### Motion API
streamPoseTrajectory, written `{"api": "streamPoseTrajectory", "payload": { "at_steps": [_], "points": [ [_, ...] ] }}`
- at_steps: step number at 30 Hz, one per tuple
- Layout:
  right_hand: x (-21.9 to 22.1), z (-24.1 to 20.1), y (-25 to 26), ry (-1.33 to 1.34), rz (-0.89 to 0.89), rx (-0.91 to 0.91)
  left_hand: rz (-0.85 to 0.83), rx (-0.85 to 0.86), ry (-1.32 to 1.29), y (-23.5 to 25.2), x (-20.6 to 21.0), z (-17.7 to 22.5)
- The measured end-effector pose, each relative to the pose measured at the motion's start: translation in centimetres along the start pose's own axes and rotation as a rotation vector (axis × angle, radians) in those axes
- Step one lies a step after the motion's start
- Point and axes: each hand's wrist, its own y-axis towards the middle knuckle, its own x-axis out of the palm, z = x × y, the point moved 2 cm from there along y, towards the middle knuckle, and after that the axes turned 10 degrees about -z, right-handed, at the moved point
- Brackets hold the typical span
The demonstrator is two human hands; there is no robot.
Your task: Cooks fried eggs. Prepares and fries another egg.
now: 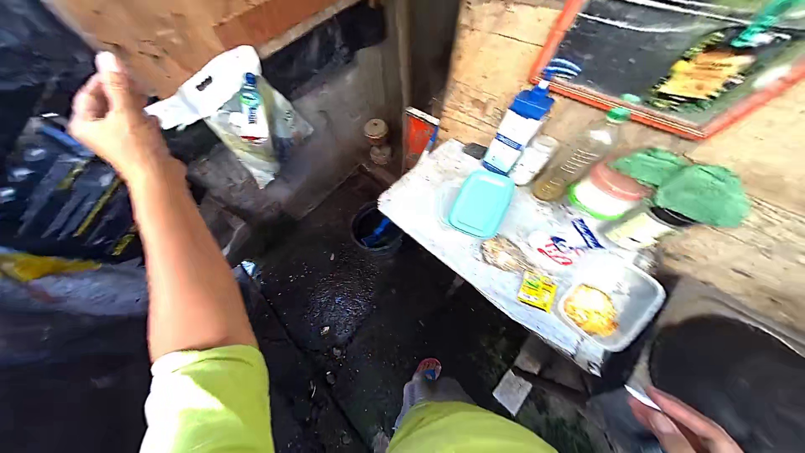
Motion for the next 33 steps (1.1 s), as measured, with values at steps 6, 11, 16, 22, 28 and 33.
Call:
{"api": "streamPoseTrajectory", "payload": {
  "at_steps": [6, 11, 16, 22, 28, 33],
  "points": [
    [-0.8, 0.4, -2.4, -0.029, 0.199, 0.070, -0.390, 0.105, -0.072, -10.8, 17.1, -0.2],
    [-2.2, 1.0, -6.7, -0.039, 0.353, 0.170, -1.007, -0.037, -0.132, -33.7, 32.9, 1.8],
    [-3.5, 1.1, -12.5, -0.041, 0.547, 0.244, -1.414, -0.127, 0.001, -48.2, 40.2, 3.8],
    [-4.6, 1.0, -19.4, -0.017, 0.747, 0.340, -1.439, -0.111, 0.149, -51.0, 42.8, 4.4],
    [-5.4, 1.3, -23.2, 0.002, 0.879, 0.354, -1.245, -0.062, 0.087, -45.3, 41.9, 6.8],
    [-6.0, 1.9, -22.7, 0.001, 0.869, 0.362, -1.643, -0.152, 0.584, -47.5, 39.5, 1.7]
  ]
}}
